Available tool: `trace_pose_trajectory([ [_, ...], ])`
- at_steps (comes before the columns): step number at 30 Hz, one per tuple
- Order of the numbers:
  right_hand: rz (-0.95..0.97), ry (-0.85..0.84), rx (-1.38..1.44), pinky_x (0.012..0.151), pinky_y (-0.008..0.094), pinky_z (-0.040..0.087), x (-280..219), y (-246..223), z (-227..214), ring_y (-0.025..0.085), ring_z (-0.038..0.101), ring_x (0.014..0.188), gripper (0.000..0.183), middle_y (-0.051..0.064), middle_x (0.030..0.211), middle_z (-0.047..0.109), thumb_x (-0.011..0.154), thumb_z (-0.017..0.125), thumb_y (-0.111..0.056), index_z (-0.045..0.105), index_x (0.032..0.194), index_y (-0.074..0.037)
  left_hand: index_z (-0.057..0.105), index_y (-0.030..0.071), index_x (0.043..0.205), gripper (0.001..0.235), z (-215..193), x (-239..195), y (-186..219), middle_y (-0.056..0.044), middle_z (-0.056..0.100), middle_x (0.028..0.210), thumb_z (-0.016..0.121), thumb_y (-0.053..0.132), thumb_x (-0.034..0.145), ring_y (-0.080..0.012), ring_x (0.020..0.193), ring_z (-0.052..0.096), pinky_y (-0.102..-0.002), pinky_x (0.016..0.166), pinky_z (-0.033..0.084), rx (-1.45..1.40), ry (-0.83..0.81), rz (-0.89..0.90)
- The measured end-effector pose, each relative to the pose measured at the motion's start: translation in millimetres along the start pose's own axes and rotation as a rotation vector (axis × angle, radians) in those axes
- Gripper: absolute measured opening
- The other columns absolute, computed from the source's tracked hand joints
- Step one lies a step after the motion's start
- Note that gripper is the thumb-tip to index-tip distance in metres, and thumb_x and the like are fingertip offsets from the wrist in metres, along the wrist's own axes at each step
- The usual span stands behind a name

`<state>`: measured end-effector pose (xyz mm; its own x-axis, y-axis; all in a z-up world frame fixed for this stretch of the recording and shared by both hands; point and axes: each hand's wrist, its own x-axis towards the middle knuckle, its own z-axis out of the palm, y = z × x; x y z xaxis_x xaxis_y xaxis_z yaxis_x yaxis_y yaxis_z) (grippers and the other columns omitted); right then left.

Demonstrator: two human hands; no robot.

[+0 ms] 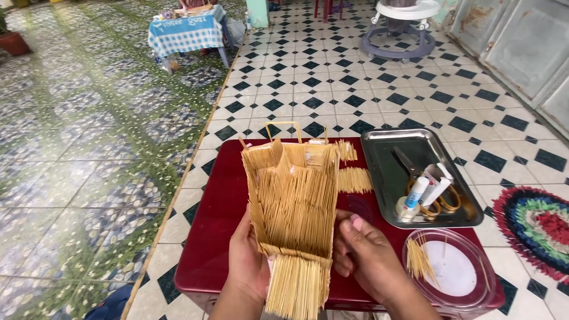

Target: The person repeatedly sharpens thin wooden sticks using a pink handheld tool, holding each stick with the left hand and rotating it while scraping with the right. The person places sharpened sticks into a clear container and occasionally picks up a new stick from a pile on the table. The person also lifts and adjusts a cardboard holder filled with sticks.

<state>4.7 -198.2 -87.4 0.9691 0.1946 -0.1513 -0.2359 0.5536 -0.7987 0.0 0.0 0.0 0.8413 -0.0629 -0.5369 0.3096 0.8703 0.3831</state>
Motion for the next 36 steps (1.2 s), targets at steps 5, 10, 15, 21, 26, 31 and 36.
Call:
trace_pose_trajectory([
  [5, -0.084, -0.033, -0.057, 0.038, 0.03, 0.037, 2, 15, -9, 0.014, 0.044, 0.046, 0.019, 0.008, 0.08, 0.055, 0.101, 0.065, -0.018, 0.053, 0.1, -0.004, 0.045, 0.017, 0.162, 0.078, 5, -7, -3, -0.005, 0.045, 0.172, 0.042, 0.056, 0.095, -0.0257, 0.16, 0.037, -0.05, 0.131, 0.024, 0.296, 0.2, 0.071],
  [10, -0.165, 0.062, -0.221, 0.036, 0.029, 0.038, 4, 12, -5, 0.017, 0.053, 0.048, 0.043, 0.019, 0.128, 0.075, 0.092, 0.071, -0.021, 0.042, 0.062, -0.011, 0.025, 0.028, 0.167, 0.094, -2, -3, 4, 0.01, 0.024, 0.178, 0.04, 0.07, 0.085, -0.0127, 0.166, 0.018, -0.047, 0.135, 0.01, 0.447, 0.37, 0.084],
  [15, -0.18, 0.159, -0.28, 0.036, 0.034, 0.042, 4, 14, -4, 0.021, 0.051, 0.048, 0.017, 0.017, 0.127, 0.069, 0.093, 0.068, -0.01, 0.067, 0.087, 0.005, 0.045, 0.017, 0.162, 0.072, -7, 7, 17, -0.005, 0.05, 0.169, 0.045, 0.05, 0.099, -0.0263, 0.158, 0.042, -0.05, 0.131, 0.032, 0.267, 0.412, 0.091],
  [21, -0.261, 0.196, -0.459, 0.043, 0.037, 0.05, -3, -18, 3, 0.021, 0.052, 0.05, 0.016, 0.017, 0.132, 0.078, 0.093, 0.063, -0.003, 0.064, 0.078, 0.002, 0.032, 0.023, 0.167, 0.056, -60, 45, 11, -0.009, 0.036, 0.173, 0.037, 0.029, 0.112, -0.037, 0.16, 0.021, -0.062, 0.126, 0.012, -0.726, 0.264, 0.349],
  [26, -0.291, 0.257, -0.623, 0.052, 0.041, 0.056, -11, -37, 17, 0.024, 0.059, 0.061, 0.011, 0.013, 0.128, 0.082, 0.093, 0.06, 0.0, 0.068, 0.085, 0.0, 0.029, 0.016, 0.169, 0.066, -20, 15, 25, -0.02, 0.032, 0.172, 0.046, 0.049, 0.114, -0.0552, 0.158, 0.001, -0.081, 0.117, -0.011, -2.21, 0.021, 0.395],
  [31, -0.36, 0.234, -0.655, 0.062, 0.041, 0.062, -15, -49, 32, 0.027, 0.069, 0.075, 0.018, 0.016, 0.124, 0.083, 0.092, 0.057, 0.003, 0.069, 0.105, -0.001, 0.041, 0.012, 0.162, 0.063, 9, -13, 37, -0.019, 0.046, 0.162, 0.045, 0.046, 0.109, -0.0493, 0.147, 0.025, -0.07, 0.114, 0.012, -1.398, 0.16, 0.25],
  [36, -0.41, 0.2, -0.663, 0.072, 0.041, 0.068, -14, -47, 43, 0.03, 0.079, 0.089, 0.037, 0.019, 0.12, 0.085, 0.092, 0.054, 0.007, 0.069, 0.125, -0.001, 0.054, 0.01, 0.155, 0.062, 2, -7, 28, -0.017, 0.06, 0.152, 0.045, 0.044, 0.104, -0.0415, 0.137, 0.049, -0.057, 0.112, 0.034, -0.568, 0.256, 0.127],
])
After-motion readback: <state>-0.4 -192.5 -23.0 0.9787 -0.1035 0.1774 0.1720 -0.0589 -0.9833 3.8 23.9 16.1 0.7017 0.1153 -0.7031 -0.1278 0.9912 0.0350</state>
